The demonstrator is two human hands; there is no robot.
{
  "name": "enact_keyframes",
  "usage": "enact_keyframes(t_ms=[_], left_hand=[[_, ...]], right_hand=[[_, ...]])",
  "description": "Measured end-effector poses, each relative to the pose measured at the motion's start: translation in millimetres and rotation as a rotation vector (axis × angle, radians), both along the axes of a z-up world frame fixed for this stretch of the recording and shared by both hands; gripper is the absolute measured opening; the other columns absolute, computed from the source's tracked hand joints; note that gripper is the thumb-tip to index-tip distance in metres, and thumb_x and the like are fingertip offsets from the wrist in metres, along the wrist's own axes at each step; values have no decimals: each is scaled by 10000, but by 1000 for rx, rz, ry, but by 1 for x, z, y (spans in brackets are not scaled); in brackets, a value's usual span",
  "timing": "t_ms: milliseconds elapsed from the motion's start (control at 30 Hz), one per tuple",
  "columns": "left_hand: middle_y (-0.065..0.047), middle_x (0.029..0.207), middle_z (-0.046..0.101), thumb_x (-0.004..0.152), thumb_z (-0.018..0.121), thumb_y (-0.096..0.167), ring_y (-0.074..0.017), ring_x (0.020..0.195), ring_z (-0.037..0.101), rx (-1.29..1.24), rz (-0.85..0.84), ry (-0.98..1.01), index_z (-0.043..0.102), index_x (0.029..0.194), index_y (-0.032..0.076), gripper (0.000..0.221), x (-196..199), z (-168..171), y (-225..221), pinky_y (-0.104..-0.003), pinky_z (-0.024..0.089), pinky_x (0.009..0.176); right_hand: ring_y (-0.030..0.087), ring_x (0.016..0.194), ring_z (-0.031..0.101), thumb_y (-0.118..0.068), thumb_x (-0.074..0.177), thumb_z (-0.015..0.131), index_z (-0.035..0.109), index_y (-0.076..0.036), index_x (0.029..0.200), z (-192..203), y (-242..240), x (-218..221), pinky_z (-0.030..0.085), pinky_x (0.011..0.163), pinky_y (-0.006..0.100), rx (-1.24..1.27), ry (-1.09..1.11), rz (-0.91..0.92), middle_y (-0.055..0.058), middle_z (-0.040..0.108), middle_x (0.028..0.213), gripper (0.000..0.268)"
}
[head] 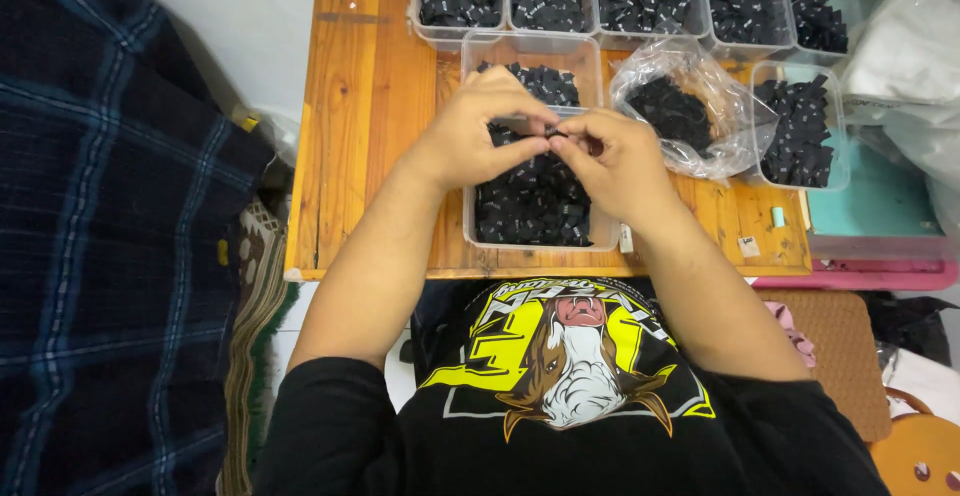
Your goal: Sorting small black plastic components from multiple containers into a central one on a wooden table.
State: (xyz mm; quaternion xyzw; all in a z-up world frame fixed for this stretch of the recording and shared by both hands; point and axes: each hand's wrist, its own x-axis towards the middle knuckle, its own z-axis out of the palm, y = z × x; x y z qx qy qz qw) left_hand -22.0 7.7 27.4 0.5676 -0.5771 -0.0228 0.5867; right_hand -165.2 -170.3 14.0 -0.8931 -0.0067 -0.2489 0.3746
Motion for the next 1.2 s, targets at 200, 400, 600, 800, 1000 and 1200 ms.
enact_keyframes(t_ms=[200,400,600,800,1000,1200], left_hand=[[5,843,731,943,785,232,-190,863,631,-74,9,-18,782,965,156,80,7,-11,-6,-290,451,832],[-42,880,713,930,757,64,-183,859,600,13,43,-40,749,939,75,17,1,-5,-1,-326,488,799],[-14,853,642,929,724,57,-136,839,566,69,75,36,723,917,91,36,-1,-6,-2,-262,484,755],[-1,818,650,925,733,81,-137,797,559,77,90,-13,725,898,103,36,1,-10,-4,-281,472,749],[18,798,694,928,729,113,-137,771,562,105,73,-47,746,867,116,64,0,-6,-5,-314,473,753],[24,789,682,929,737,112,-132,764,556,103,83,-36,748,864,124,67,0,-7,-5,-311,469,760]], right_hand=[[186,681,621,-34,915,786,794,-46,1046,7,3,0,488,644,295,115,5,41,75,650,726,132],[89,738,526,-113,985,762,768,-94,1115,5,6,-1,431,675,249,92,115,8,-2,675,887,131],[66,761,548,-96,1014,711,763,-95,1158,6,7,-4,444,703,233,175,116,-11,2,721,946,154],[34,755,595,-96,1003,710,780,-107,1115,10,11,-4,469,704,205,207,160,-102,-13,756,938,132],[37,737,557,-104,1016,724,760,-101,1054,7,13,-3,448,681,210,221,139,-97,-24,722,901,52],[49,754,565,-129,1021,718,758,-105,1050,7,13,-3,447,692,229,171,152,-103,-30,725,919,55]])
